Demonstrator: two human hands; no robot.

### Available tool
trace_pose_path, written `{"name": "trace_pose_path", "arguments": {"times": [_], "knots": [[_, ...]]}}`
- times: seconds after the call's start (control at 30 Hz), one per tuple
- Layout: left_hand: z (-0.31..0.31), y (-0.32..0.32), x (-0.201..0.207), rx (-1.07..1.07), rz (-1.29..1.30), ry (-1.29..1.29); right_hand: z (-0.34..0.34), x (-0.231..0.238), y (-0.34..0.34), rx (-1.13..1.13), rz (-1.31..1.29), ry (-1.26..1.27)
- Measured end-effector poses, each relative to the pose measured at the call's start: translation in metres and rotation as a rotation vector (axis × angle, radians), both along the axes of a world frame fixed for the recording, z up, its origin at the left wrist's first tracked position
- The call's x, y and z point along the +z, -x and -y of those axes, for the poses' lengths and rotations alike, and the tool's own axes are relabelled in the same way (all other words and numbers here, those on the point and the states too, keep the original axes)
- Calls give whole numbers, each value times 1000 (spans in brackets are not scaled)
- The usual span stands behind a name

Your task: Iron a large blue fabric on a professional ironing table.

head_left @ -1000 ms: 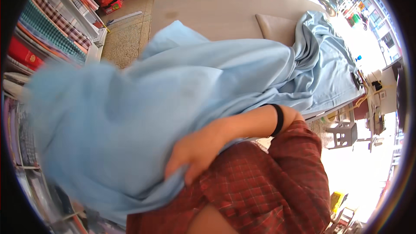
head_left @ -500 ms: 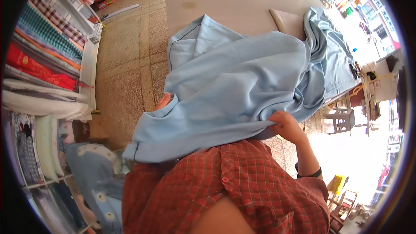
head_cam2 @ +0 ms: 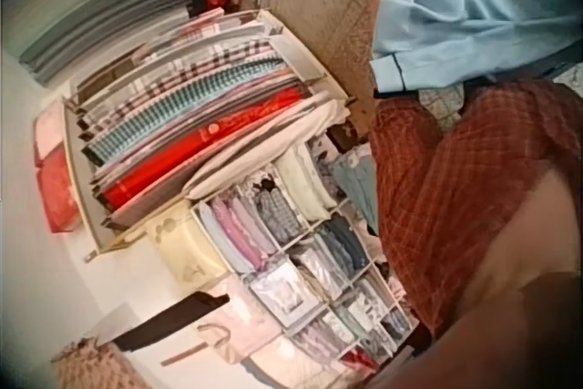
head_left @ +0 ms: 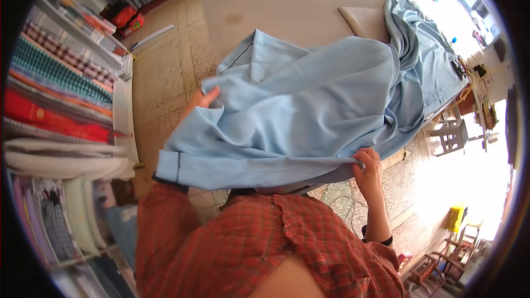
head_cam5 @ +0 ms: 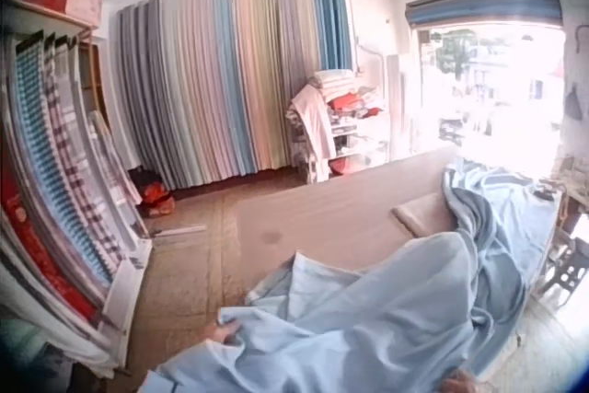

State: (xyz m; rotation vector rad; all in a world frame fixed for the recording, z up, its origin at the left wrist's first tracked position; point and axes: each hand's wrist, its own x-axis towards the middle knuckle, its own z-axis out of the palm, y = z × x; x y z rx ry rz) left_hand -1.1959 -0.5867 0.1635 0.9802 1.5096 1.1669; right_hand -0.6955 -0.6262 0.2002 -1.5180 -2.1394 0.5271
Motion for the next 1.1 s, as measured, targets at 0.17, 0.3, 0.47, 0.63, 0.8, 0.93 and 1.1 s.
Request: {"name": "trace_pose_path", "arguments": {"times": [0.17,0.3,0.47,0.63,0.8,0.93,1.1], "knots": [[-96,58,-51,8,179,-158,40,-4,61,-313,69,-84],[-82,178,-233,143,-272,-76,98,-11,117,-361,97,194],[-101,113,-198,171,153,-21,167,-73,131,-353,42,818],[-96,133,-207,-166,146,118,189,-151,112,-670,-72,721],[-87,136,-189,-175,177,323,215,-213,83,-978,-440,798],[-85,135,-172,-238,111,333,246,-263,96,-1005,-576,900],[-107,124,-128,-308,357,340,312,-295,163,-633,-418,994]]}}
